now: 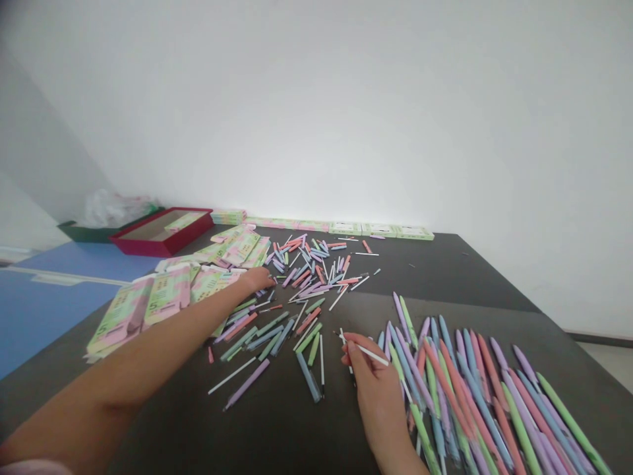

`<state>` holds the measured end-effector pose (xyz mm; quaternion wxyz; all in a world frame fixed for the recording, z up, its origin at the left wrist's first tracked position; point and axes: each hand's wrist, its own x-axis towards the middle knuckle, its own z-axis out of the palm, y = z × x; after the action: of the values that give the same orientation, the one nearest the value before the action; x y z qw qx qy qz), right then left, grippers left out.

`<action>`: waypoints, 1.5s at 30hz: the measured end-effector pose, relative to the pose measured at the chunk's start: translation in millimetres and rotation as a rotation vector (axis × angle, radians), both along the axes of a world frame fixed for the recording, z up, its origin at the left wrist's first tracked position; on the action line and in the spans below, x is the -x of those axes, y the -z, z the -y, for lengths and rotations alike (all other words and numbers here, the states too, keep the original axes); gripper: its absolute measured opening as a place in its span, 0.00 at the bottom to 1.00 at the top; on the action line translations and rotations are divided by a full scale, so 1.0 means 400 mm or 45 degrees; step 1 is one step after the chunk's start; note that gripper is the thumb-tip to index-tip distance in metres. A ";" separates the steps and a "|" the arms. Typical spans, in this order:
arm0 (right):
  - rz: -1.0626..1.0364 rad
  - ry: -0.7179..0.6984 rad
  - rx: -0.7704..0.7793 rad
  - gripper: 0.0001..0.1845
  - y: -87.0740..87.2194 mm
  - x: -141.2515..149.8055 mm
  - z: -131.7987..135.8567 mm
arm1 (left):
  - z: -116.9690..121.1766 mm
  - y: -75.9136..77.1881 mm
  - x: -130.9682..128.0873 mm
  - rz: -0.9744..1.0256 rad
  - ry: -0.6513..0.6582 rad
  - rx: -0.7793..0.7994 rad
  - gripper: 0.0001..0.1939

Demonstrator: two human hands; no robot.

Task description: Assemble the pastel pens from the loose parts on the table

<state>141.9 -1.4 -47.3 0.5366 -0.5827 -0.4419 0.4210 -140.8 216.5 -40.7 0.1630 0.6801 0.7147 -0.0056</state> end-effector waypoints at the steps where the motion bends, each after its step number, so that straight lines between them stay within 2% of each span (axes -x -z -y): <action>1: -0.012 0.001 -0.002 0.20 0.001 0.000 -0.001 | 0.004 -0.010 -0.006 0.056 -0.008 -0.014 0.17; 5: -0.099 -0.037 -0.065 0.17 -0.007 0.005 0.004 | 0.055 -0.064 -0.041 0.355 -0.005 -0.118 0.11; 7: -0.123 -0.054 -0.142 0.16 -0.017 0.012 0.013 | 0.110 -0.087 -0.074 0.544 0.022 -0.158 0.15; 10: -0.074 -0.071 -0.265 0.13 -0.035 0.026 0.030 | 0.223 -0.102 -0.142 0.876 0.078 -0.133 0.22; 12: 0.002 -0.111 -0.332 0.11 -0.045 0.032 0.039 | 0.301 -0.105 -0.188 1.633 -0.030 0.065 0.18; 13: 0.041 -0.132 -0.364 0.11 -0.050 0.034 0.043 | 0.336 -0.106 -0.208 1.879 -0.079 0.193 0.17; 16: 0.129 -0.171 -0.442 0.11 -0.059 0.037 0.048 | 0.412 -0.111 -0.250 2.211 -0.198 0.447 0.14; 20: 0.159 -0.178 -0.488 0.10 -0.061 0.038 0.047 | 0.449 -0.123 -0.272 2.324 -0.280 0.490 0.13; 29: 0.164 -0.212 -0.487 0.11 -0.065 0.037 0.046 | 0.455 -0.141 -0.273 2.304 -0.307 0.456 0.13; 36: 0.197 -0.277 -0.496 0.11 -0.065 0.038 0.039 | 0.468 -0.114 -0.285 2.243 -0.258 0.422 0.13; 40: 0.086 -0.269 -0.432 0.12 -0.048 0.052 0.034 | 0.474 -0.097 -0.298 2.155 -0.260 0.320 0.14; 45: -0.155 -0.244 -0.412 0.12 -0.023 0.066 0.033 | 0.484 -0.111 -0.302 2.165 -0.279 0.206 0.13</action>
<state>115.4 -14.7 -38.2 0.6063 -0.4178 -0.5240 0.4280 -19.9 22.7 3.7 0.6905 0.3670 0.4089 0.4706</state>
